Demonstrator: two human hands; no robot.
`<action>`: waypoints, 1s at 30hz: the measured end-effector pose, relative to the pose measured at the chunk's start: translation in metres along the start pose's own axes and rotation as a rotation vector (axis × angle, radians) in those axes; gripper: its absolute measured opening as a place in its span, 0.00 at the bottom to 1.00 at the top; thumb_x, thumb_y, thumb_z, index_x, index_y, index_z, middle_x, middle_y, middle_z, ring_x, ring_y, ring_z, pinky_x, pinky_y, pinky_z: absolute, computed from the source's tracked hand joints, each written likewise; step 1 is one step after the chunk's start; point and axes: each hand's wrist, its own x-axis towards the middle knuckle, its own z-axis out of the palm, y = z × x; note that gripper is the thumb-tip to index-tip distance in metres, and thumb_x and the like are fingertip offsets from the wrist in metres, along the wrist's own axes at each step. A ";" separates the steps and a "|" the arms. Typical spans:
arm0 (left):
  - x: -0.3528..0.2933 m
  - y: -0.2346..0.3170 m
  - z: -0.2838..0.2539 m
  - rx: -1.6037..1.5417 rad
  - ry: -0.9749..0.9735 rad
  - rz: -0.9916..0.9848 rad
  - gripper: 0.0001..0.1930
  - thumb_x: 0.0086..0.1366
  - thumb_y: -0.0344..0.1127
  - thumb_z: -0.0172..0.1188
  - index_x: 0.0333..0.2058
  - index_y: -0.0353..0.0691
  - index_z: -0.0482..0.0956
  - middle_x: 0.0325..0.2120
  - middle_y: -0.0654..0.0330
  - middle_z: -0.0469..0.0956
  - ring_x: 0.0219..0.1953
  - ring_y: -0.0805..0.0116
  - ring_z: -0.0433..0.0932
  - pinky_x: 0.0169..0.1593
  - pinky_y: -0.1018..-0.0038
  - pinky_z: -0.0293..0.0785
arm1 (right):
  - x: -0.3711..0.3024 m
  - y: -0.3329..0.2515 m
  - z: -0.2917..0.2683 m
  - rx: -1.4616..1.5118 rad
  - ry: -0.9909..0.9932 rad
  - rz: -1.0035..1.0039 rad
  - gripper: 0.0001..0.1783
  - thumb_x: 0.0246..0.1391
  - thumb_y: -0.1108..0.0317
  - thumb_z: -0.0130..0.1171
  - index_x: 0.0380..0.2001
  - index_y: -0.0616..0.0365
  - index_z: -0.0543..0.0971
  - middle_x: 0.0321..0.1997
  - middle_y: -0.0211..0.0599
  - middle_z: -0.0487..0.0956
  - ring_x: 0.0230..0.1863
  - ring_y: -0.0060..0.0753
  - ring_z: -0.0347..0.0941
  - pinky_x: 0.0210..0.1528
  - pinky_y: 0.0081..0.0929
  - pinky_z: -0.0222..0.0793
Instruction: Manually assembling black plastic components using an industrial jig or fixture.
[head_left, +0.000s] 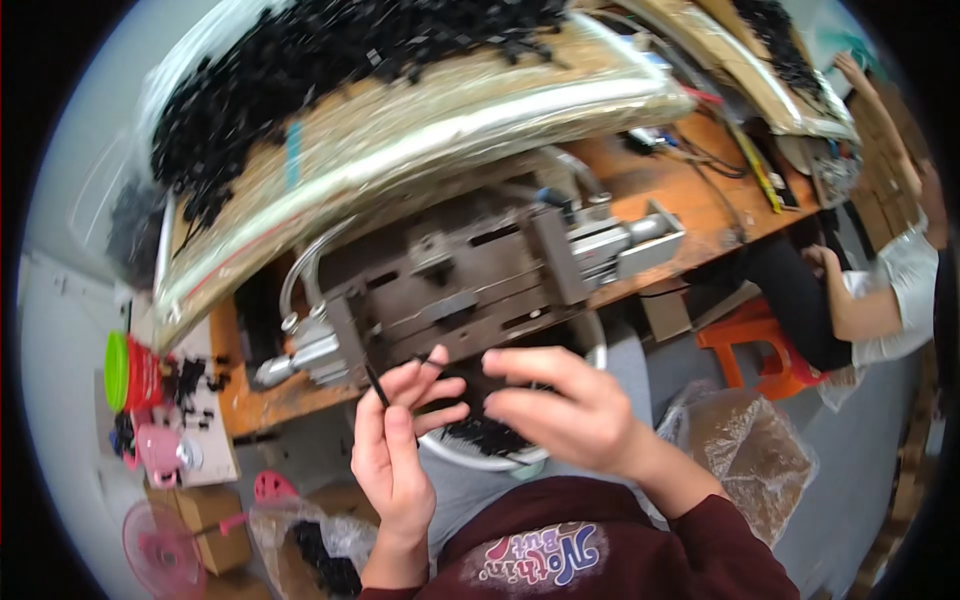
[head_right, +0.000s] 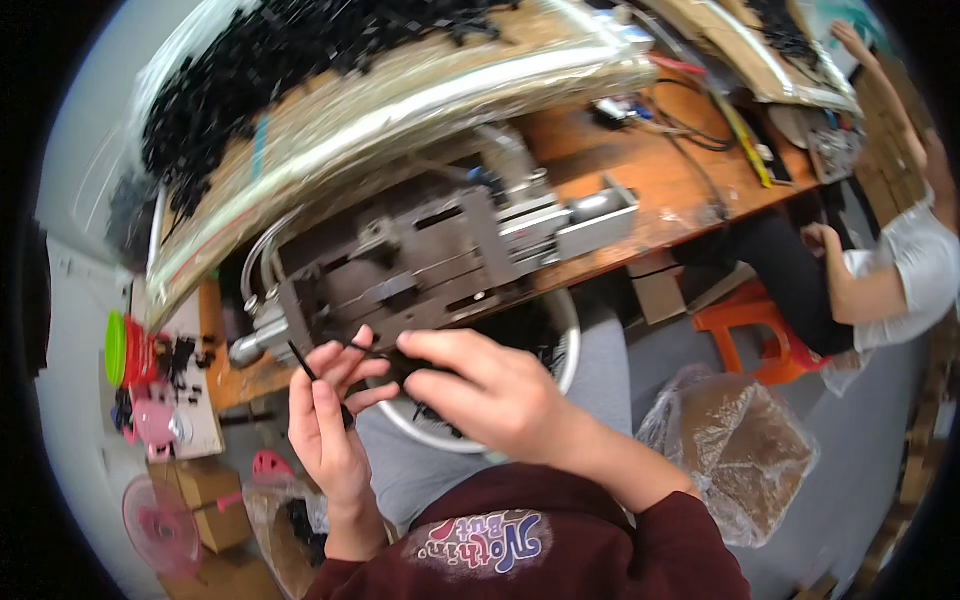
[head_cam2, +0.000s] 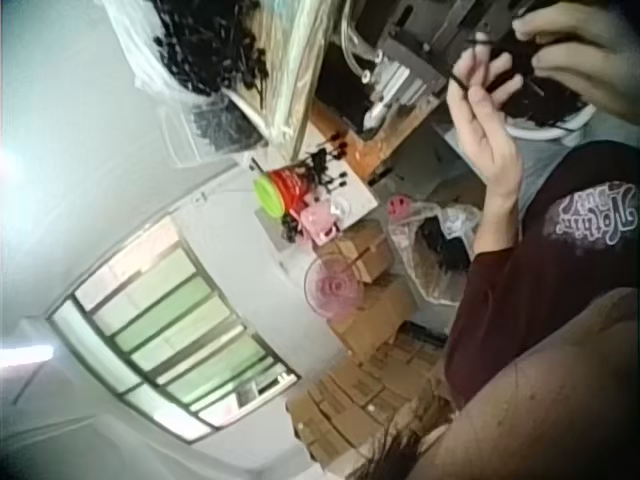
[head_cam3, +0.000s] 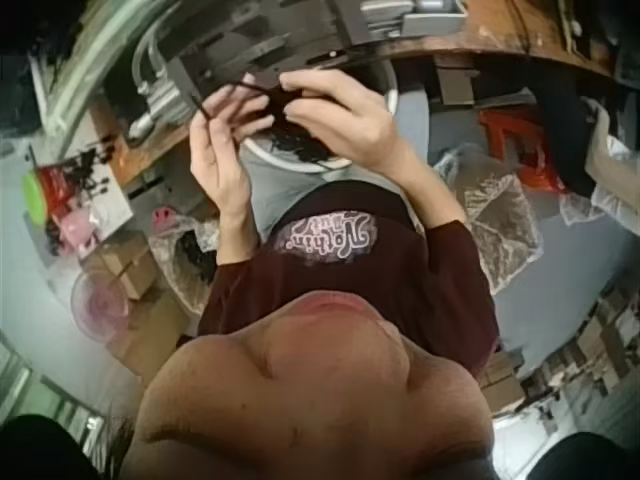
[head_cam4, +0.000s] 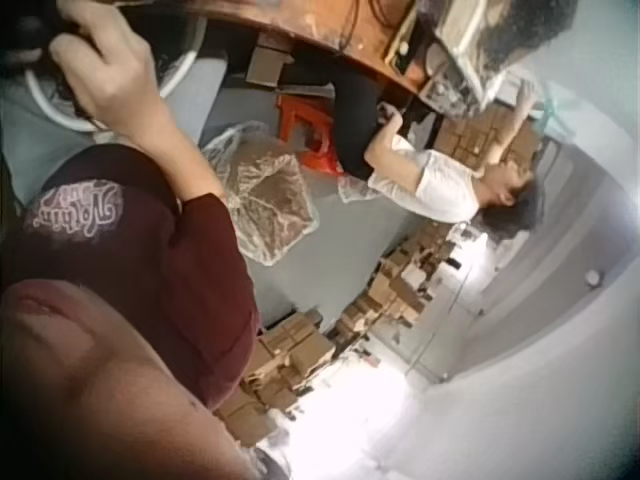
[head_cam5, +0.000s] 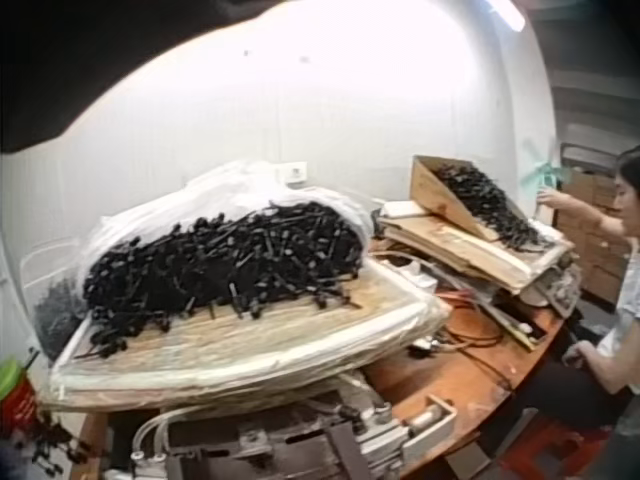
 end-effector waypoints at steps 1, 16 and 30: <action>-0.004 0.006 0.006 -0.020 0.041 -0.012 0.19 0.76 0.38 0.39 0.56 0.29 0.64 0.49 0.36 0.75 0.39 0.62 0.82 0.36 0.73 0.84 | -0.001 0.000 -0.006 0.010 -0.031 0.038 0.11 0.42 0.81 0.65 0.32 0.68 0.79 0.42 0.50 0.79 0.39 0.47 0.80 0.38 0.33 0.79; 0.004 0.016 -0.024 -0.341 -0.009 -0.185 0.32 0.65 0.29 0.52 0.65 0.29 0.53 0.41 0.57 0.72 0.28 0.82 0.63 0.31 0.85 0.63 | 0.007 0.030 0.061 -0.527 -0.017 -0.116 0.13 0.42 0.81 0.62 0.34 0.79 0.79 0.48 0.56 0.79 0.31 0.34 0.75 0.28 0.22 0.74; 0.004 0.009 -0.035 -0.104 -0.040 0.060 0.26 0.62 0.14 0.54 0.60 0.23 0.64 0.53 0.40 0.72 0.50 0.52 0.79 0.54 0.66 0.78 | 0.024 0.017 0.044 -0.478 -0.271 0.076 0.14 0.42 0.75 0.63 0.36 0.68 0.81 0.53 0.48 0.79 0.33 0.32 0.80 0.35 0.26 0.75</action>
